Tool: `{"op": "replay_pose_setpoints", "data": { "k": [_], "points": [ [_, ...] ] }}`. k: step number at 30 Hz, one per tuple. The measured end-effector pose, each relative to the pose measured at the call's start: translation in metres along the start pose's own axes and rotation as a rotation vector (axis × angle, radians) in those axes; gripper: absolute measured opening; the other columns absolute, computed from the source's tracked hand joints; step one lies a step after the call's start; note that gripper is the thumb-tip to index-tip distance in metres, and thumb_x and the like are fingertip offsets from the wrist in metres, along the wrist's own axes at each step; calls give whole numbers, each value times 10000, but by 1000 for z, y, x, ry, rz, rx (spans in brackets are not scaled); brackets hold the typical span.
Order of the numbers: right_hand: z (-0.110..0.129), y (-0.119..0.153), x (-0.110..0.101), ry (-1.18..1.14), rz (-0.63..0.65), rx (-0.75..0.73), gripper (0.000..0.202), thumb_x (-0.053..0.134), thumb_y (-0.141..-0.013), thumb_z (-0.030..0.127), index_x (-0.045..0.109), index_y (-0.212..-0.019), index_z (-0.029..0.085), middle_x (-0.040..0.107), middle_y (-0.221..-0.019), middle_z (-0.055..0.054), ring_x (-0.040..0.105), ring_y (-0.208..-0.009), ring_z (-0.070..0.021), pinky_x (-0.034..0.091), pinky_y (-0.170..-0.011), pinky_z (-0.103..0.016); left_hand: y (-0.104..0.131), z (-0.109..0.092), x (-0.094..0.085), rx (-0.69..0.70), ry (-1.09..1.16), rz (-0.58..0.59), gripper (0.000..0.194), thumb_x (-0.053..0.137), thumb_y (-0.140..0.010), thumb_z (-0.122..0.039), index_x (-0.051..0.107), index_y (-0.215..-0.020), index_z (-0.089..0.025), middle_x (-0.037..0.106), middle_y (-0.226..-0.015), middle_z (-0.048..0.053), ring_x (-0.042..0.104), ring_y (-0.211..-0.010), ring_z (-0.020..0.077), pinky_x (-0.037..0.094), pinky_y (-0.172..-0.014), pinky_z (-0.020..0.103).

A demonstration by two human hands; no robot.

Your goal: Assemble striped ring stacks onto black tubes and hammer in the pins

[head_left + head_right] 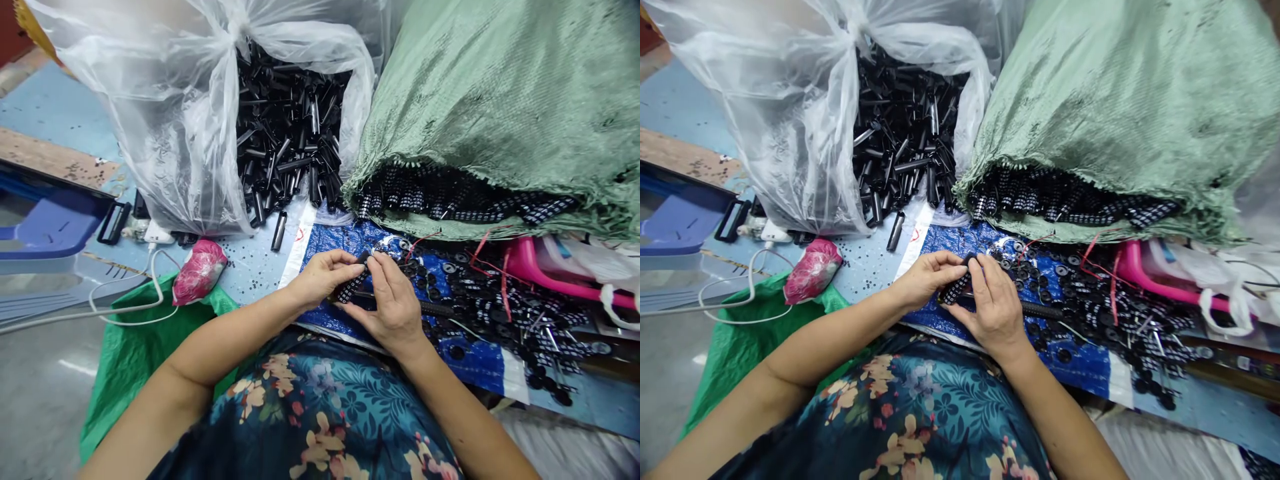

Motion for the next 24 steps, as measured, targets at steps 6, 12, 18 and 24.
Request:
{"op": "replay_pose_setpoints", "data": {
  "k": [6, 12, 18, 24],
  "points": [
    [-25, 25, 16, 41, 208, -2, 540, 682, -915, 371, 525, -1409, 219, 697, -1225, -137, 647, -1177, -326, 538, -945, -489, 0, -36, -56, 325, -474, -190, 256, 762, -793, -382, 677, -913, -173, 673, -827, 17, 586, -733, 128, 463, -719, 289],
    [-35, 27, -4, 76, 91, 33, 247, 600, -946, 206, 638, -1189, 214, 727, -969, -85, 678, -829, -220, 536, -760, -344, -6, -48, -75, 254, -1134, -117, 164, 784, -752, -335, 731, -826, -199, 650, -752, 11, 549, -703, 153, 360, -661, 292],
    [-23, -6, 8, 83, 91, 38, 188, 540, -979, 221, 664, -1120, 227, 704, -849, -55, 652, -721, -193, 495, -660, -303, -17, -29, -74, 100, -1025, -47, 295, 856, -651, -384, 646, -699, -184, 530, -587, -48, 429, -555, 111, 274, -581, 287],
    [-1, -15, 6, -9, 72, -72, 236, 505, -993, 230, 629, -1194, 212, 708, -844, -55, 649, -721, -187, 488, -658, -296, -24, -26, -74, 60, -1045, 19, 338, 852, -638, -368, 568, -663, -186, 505, -583, -53, 416, -578, 116, 252, -596, 287]
  ]
}}
Point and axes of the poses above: each hand's wrist, its own y-axis away from the middle knuckle, its own x-axis out of the palm, z = x × y, the point moved 10 cm from there along -y, towards the middle knuckle
